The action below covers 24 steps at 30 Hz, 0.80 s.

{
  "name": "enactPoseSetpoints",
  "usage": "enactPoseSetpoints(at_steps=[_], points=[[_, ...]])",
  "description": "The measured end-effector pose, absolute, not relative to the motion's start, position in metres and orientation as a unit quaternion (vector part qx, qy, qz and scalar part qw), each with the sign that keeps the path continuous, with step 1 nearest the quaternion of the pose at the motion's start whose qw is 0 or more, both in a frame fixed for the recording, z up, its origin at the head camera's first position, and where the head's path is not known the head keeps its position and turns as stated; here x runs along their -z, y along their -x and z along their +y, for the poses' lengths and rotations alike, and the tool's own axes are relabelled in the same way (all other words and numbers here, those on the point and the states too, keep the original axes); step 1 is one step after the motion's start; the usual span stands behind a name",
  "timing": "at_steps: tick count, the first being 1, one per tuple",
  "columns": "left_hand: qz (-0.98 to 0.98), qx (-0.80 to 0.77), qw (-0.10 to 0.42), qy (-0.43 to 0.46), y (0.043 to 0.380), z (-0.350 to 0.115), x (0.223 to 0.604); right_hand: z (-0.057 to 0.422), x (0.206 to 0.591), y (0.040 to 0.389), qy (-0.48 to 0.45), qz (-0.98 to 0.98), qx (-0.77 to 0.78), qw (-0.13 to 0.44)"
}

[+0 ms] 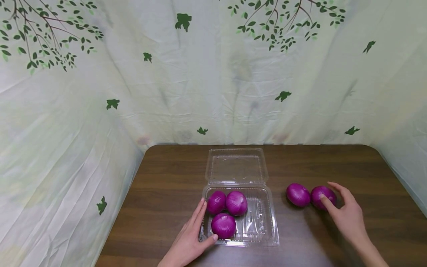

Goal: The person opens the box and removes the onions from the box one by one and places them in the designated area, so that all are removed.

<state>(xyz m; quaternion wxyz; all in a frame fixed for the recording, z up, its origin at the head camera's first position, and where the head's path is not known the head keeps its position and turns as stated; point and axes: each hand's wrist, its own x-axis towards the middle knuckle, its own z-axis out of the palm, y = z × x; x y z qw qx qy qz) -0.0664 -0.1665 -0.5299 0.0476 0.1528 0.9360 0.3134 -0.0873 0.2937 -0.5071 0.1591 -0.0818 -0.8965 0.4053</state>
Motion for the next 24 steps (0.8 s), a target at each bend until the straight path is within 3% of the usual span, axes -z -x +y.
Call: enactPoseSetpoints(at_steps=[4,7,24], points=[[0.937,-0.312,0.052,-0.15,0.067,-0.166,0.529,0.279,0.503,0.089,0.004,-0.891,-0.387,0.236],[0.937,-0.312,0.053,-0.149,0.067,-0.166,0.529,0.268,0.499,0.091,-0.049,-0.883,-0.389,0.259],[0.935,-0.318,0.052,-0.151,0.066,-0.167,0.528,0.205,0.489,0.096,-0.192,-0.882,-0.38,0.203]])
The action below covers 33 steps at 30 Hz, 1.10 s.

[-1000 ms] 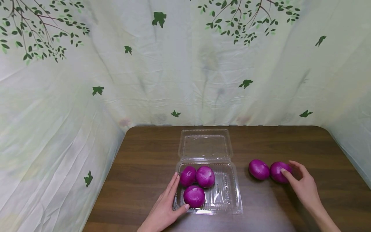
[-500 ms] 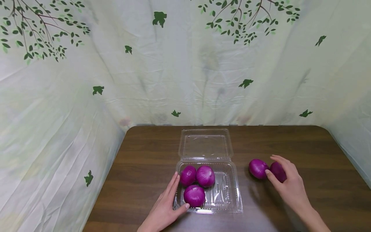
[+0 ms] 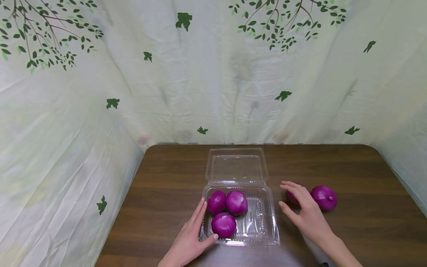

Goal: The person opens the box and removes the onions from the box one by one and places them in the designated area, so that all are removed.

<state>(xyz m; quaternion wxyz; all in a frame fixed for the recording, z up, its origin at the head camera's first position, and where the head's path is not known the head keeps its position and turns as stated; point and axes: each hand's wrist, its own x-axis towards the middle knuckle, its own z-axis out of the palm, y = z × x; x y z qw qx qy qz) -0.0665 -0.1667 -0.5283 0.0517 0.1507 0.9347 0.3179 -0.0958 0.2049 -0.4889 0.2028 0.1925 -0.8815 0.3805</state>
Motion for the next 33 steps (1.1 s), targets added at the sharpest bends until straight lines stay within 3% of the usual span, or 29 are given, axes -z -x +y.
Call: enactPoseSetpoints(at_steps=[13,28,33], points=[[0.935,-0.316,0.046,-0.153,0.067,-0.167,0.53,0.159,0.502,0.098,-0.248,-0.857,-0.406,0.195],[0.933,-0.321,0.042,-0.157,0.068,-0.168,0.53,0.12,0.504,0.11,-0.236,-0.889,-0.387,0.066],[0.933,-0.319,0.046,-0.157,0.068,-0.168,0.529,0.111,0.505,0.117,-0.22,-0.901,-0.37,0.047]])
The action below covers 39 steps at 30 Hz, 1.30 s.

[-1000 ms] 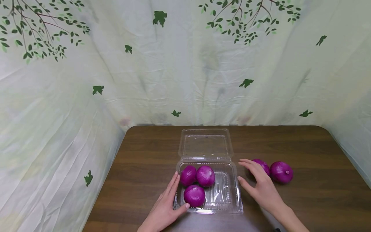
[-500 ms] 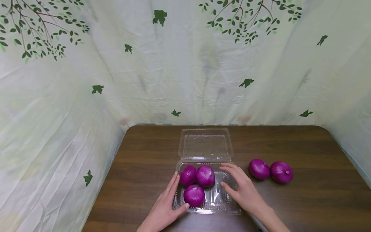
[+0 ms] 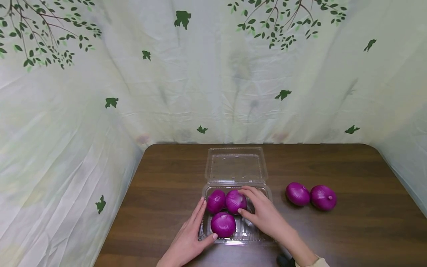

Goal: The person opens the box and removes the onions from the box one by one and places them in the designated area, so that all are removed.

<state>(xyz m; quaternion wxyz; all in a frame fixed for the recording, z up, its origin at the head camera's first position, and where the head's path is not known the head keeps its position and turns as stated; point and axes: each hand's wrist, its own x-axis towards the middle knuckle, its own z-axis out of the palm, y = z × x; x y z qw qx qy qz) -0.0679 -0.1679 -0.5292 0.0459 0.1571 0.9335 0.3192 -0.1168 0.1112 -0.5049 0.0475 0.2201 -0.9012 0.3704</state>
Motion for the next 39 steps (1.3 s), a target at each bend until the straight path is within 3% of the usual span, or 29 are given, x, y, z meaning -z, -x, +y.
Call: enactPoseSetpoints(at_steps=[27,39], points=[[0.936,-0.314,0.057,-0.147,0.067,-0.165,0.527,0.098,0.512,0.123,-0.234,-0.908,-0.347,-0.004],[0.935,-0.317,0.058,-0.146,0.068,-0.166,0.527,0.099,0.505,0.12,-0.212,-0.896,-0.391,0.008]])
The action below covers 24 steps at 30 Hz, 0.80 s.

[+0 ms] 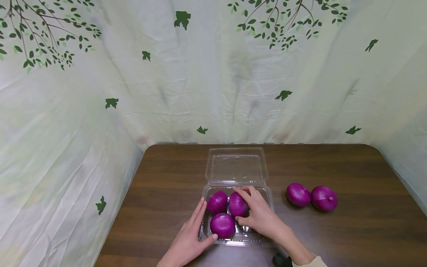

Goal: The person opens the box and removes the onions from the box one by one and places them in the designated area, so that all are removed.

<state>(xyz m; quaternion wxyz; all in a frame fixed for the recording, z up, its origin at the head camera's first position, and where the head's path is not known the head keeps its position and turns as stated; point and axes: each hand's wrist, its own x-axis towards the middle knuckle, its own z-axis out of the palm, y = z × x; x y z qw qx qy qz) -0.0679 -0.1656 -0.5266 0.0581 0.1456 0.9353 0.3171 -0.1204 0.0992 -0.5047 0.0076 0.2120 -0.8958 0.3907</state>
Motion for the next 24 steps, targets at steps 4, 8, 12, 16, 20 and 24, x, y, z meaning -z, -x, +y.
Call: enactPoseSetpoints(at_steps=[4,8,12,16,20,24], points=[[0.935,-0.318,0.058,-0.147,0.068,-0.166,0.528,0.102,0.503,0.117,-0.2,-0.89,-0.409,0.017],[0.933,-0.324,0.054,-0.15,0.068,-0.166,0.527,0.106,0.502,0.112,-0.197,-0.885,-0.421,0.029],[0.933,-0.323,0.055,-0.15,0.068,-0.166,0.526,0.111,0.501,0.108,-0.195,-0.881,-0.429,0.037],[0.934,-0.319,0.052,-0.15,0.069,-0.166,0.526,0.117,0.501,0.106,-0.202,-0.874,-0.436,0.064],[0.935,-0.316,0.055,-0.148,0.069,-0.165,0.526,0.123,0.5,0.105,-0.213,-0.865,-0.443,0.097],[0.935,-0.317,0.061,-0.145,0.069,-0.165,0.526,0.129,0.499,0.103,-0.211,-0.861,-0.448,0.113]])
